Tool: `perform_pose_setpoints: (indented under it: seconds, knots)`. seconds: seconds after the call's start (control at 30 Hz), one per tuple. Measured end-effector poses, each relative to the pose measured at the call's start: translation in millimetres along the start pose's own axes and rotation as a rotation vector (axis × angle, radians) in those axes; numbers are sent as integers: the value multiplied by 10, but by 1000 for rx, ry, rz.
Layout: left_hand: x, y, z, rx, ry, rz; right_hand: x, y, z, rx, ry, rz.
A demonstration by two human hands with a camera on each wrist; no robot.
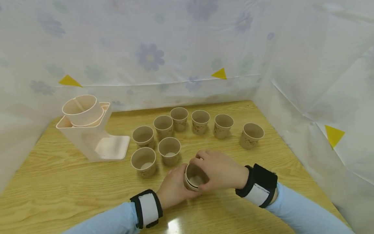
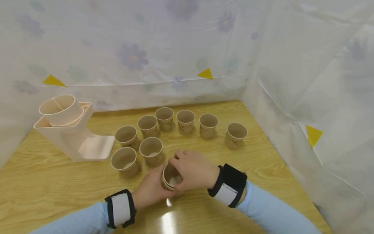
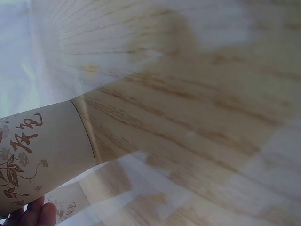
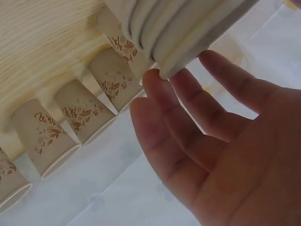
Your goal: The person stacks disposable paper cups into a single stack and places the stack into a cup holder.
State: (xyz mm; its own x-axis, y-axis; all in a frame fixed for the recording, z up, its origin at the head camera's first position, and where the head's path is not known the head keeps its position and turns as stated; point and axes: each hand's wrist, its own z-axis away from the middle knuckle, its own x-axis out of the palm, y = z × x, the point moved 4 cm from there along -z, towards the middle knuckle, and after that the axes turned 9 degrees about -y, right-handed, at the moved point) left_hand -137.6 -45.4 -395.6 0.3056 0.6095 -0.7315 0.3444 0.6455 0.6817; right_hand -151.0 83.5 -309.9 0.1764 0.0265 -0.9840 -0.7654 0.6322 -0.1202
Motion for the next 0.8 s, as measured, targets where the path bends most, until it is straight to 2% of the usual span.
perform_pose_setpoints:
  seconds: [0.1, 0.2, 0.33, 0.43, 0.53, 0.63, 0.7, 0.8]
  knots:
    - [2, -2, -1, -6, 4, 0, 19, 43, 11, 21, -19, -49]
    - [8, -6, -5, -17, 5, 9, -21, 246, 42, 125, 14, -82]
    - [6, -9, -10, -31, 10, 25, -165, 785, 133, 345, 119, -66]
    - [-1, -11, -12, -32, 14, 34, -214, 1242, 226, 514, 150, -95]
    - [-4, -14, -9, -31, 9, 38, -159, 1618, 323, 662, 131, -166]
    - [-8, -9, -1, -32, 2, 36, -55, 1881, 396, 748, 72, -251]
    - [-8, -4, -2, -34, -3, 36, 11, 1992, 432, 779, 19, -295]
    - [-9, 6, -9, -31, -1, 33, 63, 2074, 463, 776, -32, -329]
